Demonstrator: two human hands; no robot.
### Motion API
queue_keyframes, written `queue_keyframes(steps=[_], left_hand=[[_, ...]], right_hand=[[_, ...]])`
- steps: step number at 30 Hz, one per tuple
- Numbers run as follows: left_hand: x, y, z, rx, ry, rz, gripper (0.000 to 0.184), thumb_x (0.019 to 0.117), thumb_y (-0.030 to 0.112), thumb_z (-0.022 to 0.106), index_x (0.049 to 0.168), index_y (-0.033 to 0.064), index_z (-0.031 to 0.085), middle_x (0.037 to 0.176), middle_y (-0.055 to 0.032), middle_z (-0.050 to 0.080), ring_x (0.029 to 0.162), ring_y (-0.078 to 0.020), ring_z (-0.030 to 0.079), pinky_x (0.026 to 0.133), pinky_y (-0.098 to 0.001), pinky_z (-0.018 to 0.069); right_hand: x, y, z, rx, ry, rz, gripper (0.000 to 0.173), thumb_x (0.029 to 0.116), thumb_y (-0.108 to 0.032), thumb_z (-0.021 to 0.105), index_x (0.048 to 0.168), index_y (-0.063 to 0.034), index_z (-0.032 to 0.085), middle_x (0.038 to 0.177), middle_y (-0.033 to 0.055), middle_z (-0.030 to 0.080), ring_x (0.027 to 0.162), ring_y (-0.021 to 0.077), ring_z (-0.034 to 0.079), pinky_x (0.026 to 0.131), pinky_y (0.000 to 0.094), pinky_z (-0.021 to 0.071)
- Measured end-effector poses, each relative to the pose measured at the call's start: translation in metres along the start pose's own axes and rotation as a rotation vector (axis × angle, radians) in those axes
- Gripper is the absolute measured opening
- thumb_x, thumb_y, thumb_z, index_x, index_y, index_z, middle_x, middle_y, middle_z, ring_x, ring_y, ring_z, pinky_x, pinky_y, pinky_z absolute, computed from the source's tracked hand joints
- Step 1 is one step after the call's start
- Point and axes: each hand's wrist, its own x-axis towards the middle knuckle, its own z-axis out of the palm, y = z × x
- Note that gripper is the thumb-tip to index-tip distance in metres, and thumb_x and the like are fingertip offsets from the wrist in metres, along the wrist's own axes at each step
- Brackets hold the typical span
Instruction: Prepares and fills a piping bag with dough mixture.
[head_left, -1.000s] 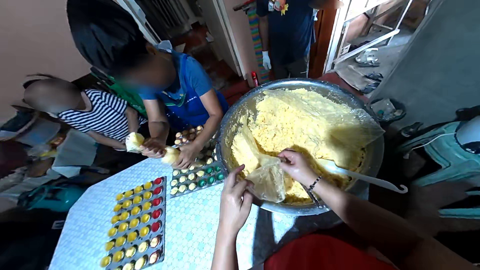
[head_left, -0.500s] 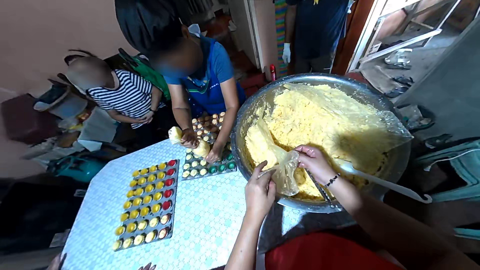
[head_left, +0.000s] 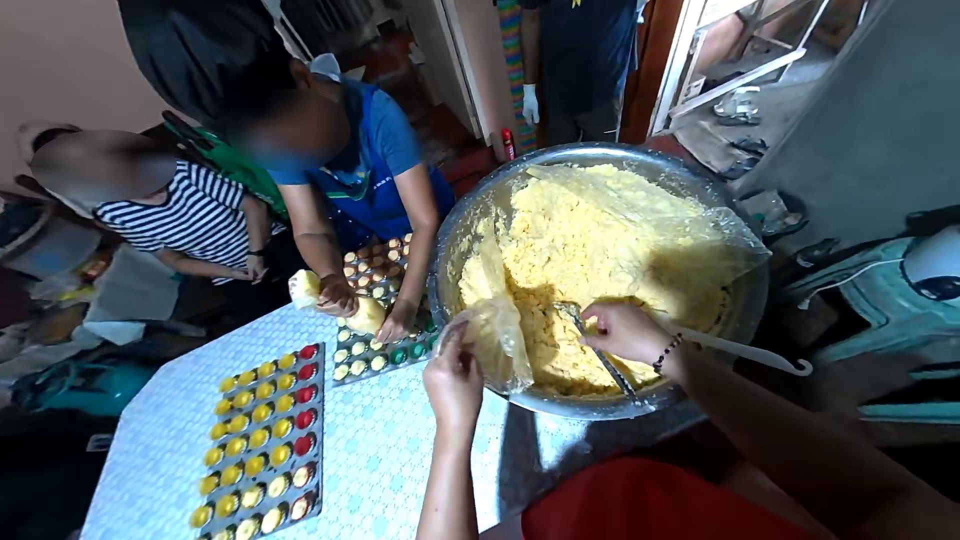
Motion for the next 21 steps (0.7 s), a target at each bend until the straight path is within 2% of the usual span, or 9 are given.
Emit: queue_keyframes(steps=[3,5,6,7,9,10,12,17,21], left_hand=[[0.012,-0.007,-0.006,0.015,0.084,0.045,0.037,0.0843,-0.007,0.059,0.12,-0.0052,0.071,0.104,-0.0225,0.074,0.082,-0.0294,0.073,0.075,-0.0471,0.0593],[0.02,-0.009,-0.011,-0.003,0.113,0.048,0.04,0.0857,-0.007,0.058,0.124,-0.0045,0.069,0.112,-0.0225,0.073,0.087,-0.0295,0.073,0.08,-0.0469,0.059],[0.024,-0.011,-0.012,-0.024,0.133,0.048,0.041,0.0868,-0.007,0.056,0.126,-0.0043,0.067,0.118,-0.0223,0.071,0.092,-0.0289,0.073,0.083,-0.0461,0.0582],[0.026,-0.013,-0.011,-0.061,0.161,0.046,0.043,0.0874,-0.007,0.054,0.128,-0.0045,0.066,0.124,-0.0222,0.069,0.096,-0.0282,0.072,0.085,-0.0448,0.0571],[0.03,-0.018,-0.008,-0.197,0.225,0.014,0.044,0.089,-0.002,0.051,0.131,-0.0068,0.062,0.135,-0.022,0.064,0.105,-0.0229,0.069,0.089,-0.038,0.0561],[0.031,-0.02,-0.006,-0.289,0.256,-0.012,0.045,0.0906,0.0,0.052,0.134,-0.0086,0.059,0.139,-0.0226,0.06,0.107,-0.019,0.068,0.089,-0.0328,0.0563],[0.032,-0.024,0.0,-0.454,0.288,-0.061,0.053,0.0926,0.002,0.058,0.143,-0.0103,0.048,0.148,-0.0239,0.051,0.12,-0.0176,0.063,0.096,-0.0299,0.054],[0.026,-0.039,0.026,-0.681,0.329,-0.156,0.082,0.0918,0.003,0.063,0.159,-0.0074,0.018,0.166,-0.0236,0.023,0.148,-0.0195,0.038,0.117,-0.0313,0.0386],[0.025,-0.046,0.047,-0.751,0.367,-0.202,0.089,0.0933,0.011,0.059,0.161,-0.0057,0.005,0.17,-0.0235,0.006,0.156,-0.0201,0.019,0.124,-0.0319,0.0243]], right_hand=[[-0.01,-0.013,0.016,-0.26,-0.137,0.116,0.074,0.0903,-0.041,0.077,0.151,-0.0129,0.046,0.127,0.0255,0.064,0.119,0.0466,0.061,0.098,0.0683,0.0464],[-0.009,-0.02,0.028,-0.345,-0.154,0.166,0.081,0.0884,-0.025,0.078,0.157,-0.014,0.037,0.127,0.0286,0.063,0.118,0.0501,0.061,0.094,0.0697,0.0478],[-0.008,-0.022,0.031,-0.373,-0.162,0.182,0.082,0.0884,-0.014,0.074,0.159,-0.012,0.034,0.126,0.0299,0.064,0.116,0.0509,0.062,0.092,0.0691,0.0487],[-0.008,-0.024,0.033,-0.399,-0.168,0.196,0.079,0.0886,-0.003,0.068,0.159,-0.0089,0.032,0.124,0.0307,0.064,0.115,0.0513,0.062,0.091,0.068,0.0498],[-0.007,-0.027,0.03,-0.428,-0.158,0.223,0.067,0.0925,0.007,0.057,0.156,-0.0031,0.036,0.124,0.0316,0.063,0.116,0.0511,0.062,0.092,0.0657,0.0508],[-0.007,-0.028,0.025,-0.43,-0.14,0.232,0.061,0.0948,0.007,0.054,0.153,-0.0022,0.04,0.124,0.0318,0.063,0.117,0.051,0.062,0.092,0.0656,0.0509],[-0.011,-0.031,0.011,-0.427,-0.112,0.242,0.056,0.0971,0.006,0.052,0.152,-0.0051,0.044,0.124,0.0311,0.063,0.117,0.0507,0.062,0.092,0.066,0.0507],[-0.015,-0.046,-0.019,-0.381,0.035,0.195,0.061,0.105,-0.011,0.049,0.162,-0.0205,0.031,0.114,0.026,0.068,0.105,0.0464,0.067,0.086,0.0626,0.0536],[0.018,-0.052,-0.016,-0.311,0.14,0.19,0.062,0.105,-0.014,0.053,0.163,-0.018,0.029,0.107,0.025,0.07,0.099,0.0467,0.069,0.083,0.0642,0.0539]])
